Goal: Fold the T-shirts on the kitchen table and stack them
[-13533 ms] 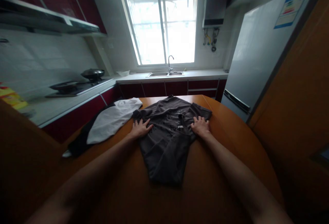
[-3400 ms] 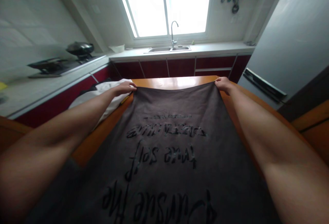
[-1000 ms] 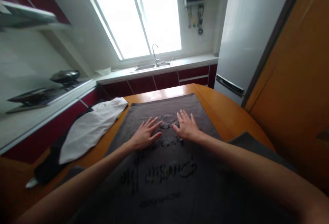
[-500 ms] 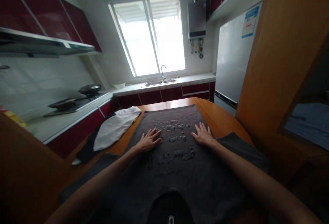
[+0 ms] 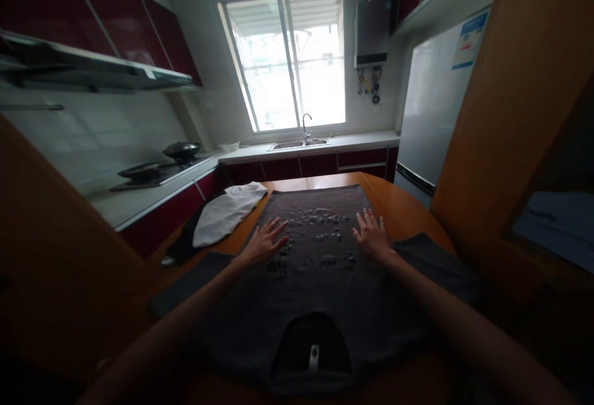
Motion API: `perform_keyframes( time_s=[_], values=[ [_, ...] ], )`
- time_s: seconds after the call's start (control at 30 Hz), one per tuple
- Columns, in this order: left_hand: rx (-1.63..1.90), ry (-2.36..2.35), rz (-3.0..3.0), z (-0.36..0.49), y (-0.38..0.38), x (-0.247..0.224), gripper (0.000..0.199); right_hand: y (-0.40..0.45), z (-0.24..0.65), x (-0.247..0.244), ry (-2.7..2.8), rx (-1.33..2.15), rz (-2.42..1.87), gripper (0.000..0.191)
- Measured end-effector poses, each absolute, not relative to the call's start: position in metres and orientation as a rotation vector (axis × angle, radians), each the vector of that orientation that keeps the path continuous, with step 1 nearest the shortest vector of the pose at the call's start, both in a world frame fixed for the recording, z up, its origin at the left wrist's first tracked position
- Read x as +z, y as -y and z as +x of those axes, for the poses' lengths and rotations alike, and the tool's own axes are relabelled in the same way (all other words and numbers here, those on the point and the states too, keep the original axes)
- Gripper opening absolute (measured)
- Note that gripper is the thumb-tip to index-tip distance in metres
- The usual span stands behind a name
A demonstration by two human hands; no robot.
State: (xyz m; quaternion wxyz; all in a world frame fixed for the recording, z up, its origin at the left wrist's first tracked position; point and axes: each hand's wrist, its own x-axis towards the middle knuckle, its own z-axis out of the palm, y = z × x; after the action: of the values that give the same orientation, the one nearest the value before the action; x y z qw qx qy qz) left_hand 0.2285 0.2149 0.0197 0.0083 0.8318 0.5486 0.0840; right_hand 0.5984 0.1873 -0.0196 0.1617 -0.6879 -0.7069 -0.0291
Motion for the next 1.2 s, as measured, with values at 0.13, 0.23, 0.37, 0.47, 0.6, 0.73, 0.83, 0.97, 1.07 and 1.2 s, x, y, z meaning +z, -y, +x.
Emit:
perform_keyframes(
  time_s=[0.13,0.23,0.37,0.47,0.6,0.73,0.83,0.97,1.07,1.2],
  values=[
    [0.092,-1.626,2.574,0.231,-0.191,0.004,0.074,-0.163,0.567,-0.029,2.120,0.082,-1.875,0.063],
    [-0.002,-1.594,2.518,0.233,-0.181,-0.004,0.074,-0.150,0.555,-0.037,2.159,0.186,-1.916,0.065],
    [0.070,-1.585,2.543,0.241,-0.166,0.011,0.072,-0.136,0.552,-0.017,2.109,0.167,-1.931,0.062],
    [0.146,-1.423,2.632,0.251,-0.134,0.023,0.068,-0.108,0.545,0.000,2.131,0.179,-1.845,0.062],
    [0.126,-1.133,2.657,0.261,-0.067,0.014,0.063,-0.042,0.527,-0.009,2.235,0.272,-1.711,0.064],
    [0.077,-1.020,2.659,0.264,-0.027,-0.003,0.067,0.005,0.518,-0.031,2.315,0.302,-1.660,0.067],
    [0.051,-1.007,2.661,0.265,-0.026,-0.005,0.069,0.015,0.517,-0.029,2.281,0.259,-1.669,0.065],
    [0.054,-0.998,2.673,0.265,-0.032,-0.001,0.071,0.023,0.519,-0.020,2.284,0.245,-1.619,0.064],
    [-0.018,-0.972,2.676,0.263,-0.032,0.001,0.074,0.031,0.519,-0.022,2.341,0.300,-1.571,0.068],
    [-0.031,-0.939,2.666,0.267,-0.040,0.012,0.069,0.038,0.518,-0.022,2.332,0.325,-1.570,0.069]
  ],
)
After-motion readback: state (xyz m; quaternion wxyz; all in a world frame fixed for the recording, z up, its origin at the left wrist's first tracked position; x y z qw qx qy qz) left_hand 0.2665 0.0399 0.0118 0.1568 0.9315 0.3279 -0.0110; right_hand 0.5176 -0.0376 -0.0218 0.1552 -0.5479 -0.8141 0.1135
